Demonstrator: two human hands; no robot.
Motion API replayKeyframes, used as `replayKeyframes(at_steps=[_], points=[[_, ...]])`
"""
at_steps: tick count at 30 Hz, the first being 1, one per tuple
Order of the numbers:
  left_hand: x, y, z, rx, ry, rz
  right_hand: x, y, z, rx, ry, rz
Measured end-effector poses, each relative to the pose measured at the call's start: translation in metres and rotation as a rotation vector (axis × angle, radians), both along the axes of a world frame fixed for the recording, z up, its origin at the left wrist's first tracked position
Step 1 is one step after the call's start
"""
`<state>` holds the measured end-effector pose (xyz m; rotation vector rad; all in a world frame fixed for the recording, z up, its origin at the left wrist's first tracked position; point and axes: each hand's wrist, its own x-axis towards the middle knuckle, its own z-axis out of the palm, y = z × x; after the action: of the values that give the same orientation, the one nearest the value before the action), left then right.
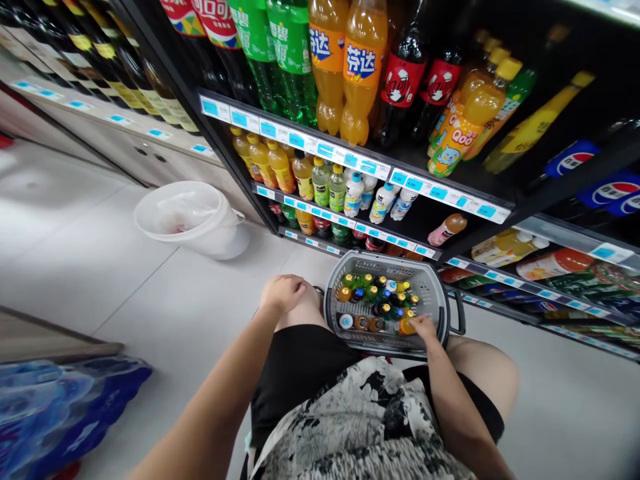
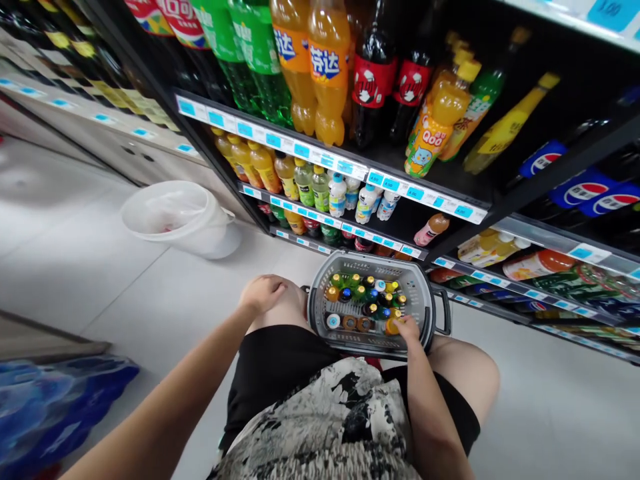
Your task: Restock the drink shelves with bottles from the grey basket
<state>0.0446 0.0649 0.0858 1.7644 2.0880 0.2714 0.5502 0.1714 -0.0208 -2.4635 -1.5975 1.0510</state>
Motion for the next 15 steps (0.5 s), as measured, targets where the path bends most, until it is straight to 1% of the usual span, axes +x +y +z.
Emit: replayKeyframes(at_steps=[4, 6, 7, 8, 10, 13, 15], points=[[0.001, 0.0, -0.001, -0.011, 0.027, 0.021, 0.015, -0.005, 0.055, 0.135, 0.027, 0.029], [0.001, 0.0, -0.001, -0.013, 0.033, 0.017, 0.018, -0.011, 0.085, 0.246, 0.122, 0.024], [0.001, 0.0, 0.0, -0.016, 0.037, 0.015, 0.018, -0.014, 0.1, 0.317, 0.204, -0.007], [0.001, 0.001, 0.0, -0.019, 0.044, 0.015, 0.017, -0.016, 0.115, 0.391, 0.301, -0.058], [0.002, 0.002, 0.002, -0.024, 0.067, 0.017, 0.012, -0.019, 0.143, 0.508, 0.487, -0.204], [0.004, 0.006, 0.003, -0.031, 0.096, 0.019, 0.0, -0.02, 0.176, 0.573, 0.664, -0.397], [0.007, 0.009, 0.004, -0.038, 0.106, 0.017, -0.008, -0.021, 0.191, 0.595, 0.784, -0.464]])
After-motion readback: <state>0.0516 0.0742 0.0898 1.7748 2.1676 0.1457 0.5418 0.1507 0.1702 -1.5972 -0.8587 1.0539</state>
